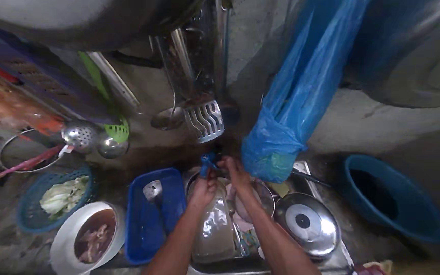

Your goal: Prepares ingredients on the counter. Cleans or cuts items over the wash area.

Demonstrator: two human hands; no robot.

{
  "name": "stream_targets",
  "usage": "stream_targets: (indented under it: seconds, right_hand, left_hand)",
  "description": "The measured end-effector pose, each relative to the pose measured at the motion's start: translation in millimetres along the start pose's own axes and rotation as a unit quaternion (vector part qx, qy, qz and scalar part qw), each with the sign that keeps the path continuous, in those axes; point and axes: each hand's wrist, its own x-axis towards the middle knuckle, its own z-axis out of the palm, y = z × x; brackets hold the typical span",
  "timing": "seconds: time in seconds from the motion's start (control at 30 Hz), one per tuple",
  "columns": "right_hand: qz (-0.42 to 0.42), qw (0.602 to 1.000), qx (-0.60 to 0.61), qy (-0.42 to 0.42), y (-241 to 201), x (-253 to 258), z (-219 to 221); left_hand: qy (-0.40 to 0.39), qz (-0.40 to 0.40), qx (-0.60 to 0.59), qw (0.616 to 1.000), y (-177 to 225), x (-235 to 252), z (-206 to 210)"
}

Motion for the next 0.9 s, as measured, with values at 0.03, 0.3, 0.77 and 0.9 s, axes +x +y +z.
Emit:
stream_targets:
  seconds: [0.03, 0.3, 0.77, 0.9]
  right_hand:
    - [0.023, 0.999, 0.024, 0.029, 20, -4, 9]
    - [0.236, 0.879, 0.411, 0.051, 79, -14, 89]
    - [0.253, 0.869, 0.425, -0.028, 68, -2, 88]
    - [0.233, 0.967, 0.091, 0.045, 48, -17, 93]
  left_hand:
    - [0.018, 0.009, -0.002, 1.0, -1, 0, 3]
    - [0.082, 0.028, -0.041, 0.995, -1, -9, -10]
    - [0.129, 0.055, 0.502, 0.853, 22, -18, -3]
    - [0.172, 0.055, 0.252, 0.951, 10, -9, -12]
